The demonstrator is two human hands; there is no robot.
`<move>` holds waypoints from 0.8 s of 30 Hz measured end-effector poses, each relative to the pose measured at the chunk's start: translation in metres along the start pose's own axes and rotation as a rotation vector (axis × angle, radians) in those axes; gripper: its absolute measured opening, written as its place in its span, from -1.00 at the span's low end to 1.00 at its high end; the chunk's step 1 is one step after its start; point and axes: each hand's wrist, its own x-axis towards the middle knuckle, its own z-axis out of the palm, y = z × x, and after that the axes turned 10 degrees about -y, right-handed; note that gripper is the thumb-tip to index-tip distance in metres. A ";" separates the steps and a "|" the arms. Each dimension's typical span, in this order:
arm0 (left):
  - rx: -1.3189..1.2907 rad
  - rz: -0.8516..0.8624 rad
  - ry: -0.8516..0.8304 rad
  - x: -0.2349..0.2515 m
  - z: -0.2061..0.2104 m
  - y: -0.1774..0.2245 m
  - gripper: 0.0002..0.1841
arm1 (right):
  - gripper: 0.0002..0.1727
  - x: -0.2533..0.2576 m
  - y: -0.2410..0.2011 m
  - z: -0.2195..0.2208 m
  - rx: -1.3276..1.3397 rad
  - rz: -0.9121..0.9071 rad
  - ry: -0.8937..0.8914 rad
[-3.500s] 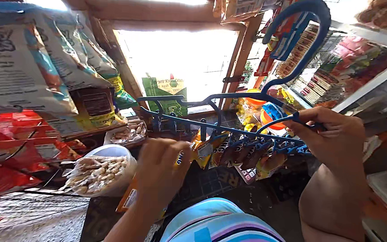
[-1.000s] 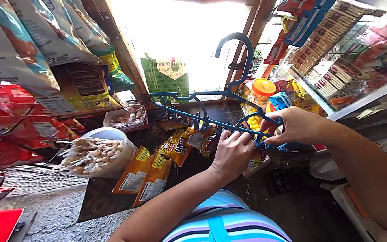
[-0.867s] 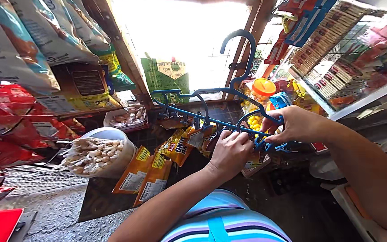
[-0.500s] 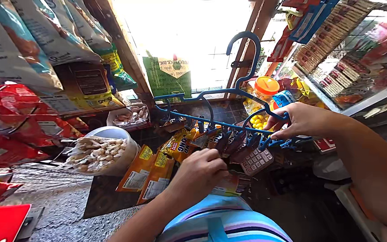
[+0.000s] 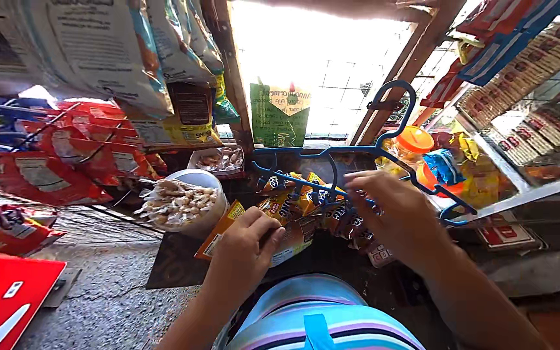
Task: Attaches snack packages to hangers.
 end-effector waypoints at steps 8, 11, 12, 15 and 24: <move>0.177 -0.047 0.064 -0.002 -0.008 0.006 -0.73 | -0.59 0.091 -0.016 0.056 0.128 0.237 -0.806; 0.245 -0.080 0.095 0.002 -0.009 0.007 -0.74 | -0.63 0.094 -0.003 0.054 0.210 0.185 -0.756; 0.265 -0.084 0.096 0.005 -0.007 0.007 -0.75 | -0.64 0.093 0.001 0.051 0.229 0.163 -0.712; 0.308 -0.070 0.077 0.018 0.003 0.006 -0.81 | -0.64 0.091 0.015 0.043 0.281 0.089 -0.617; 0.322 0.049 0.051 0.060 0.018 -0.003 -0.89 | -0.61 0.091 0.035 0.015 0.488 0.052 -0.563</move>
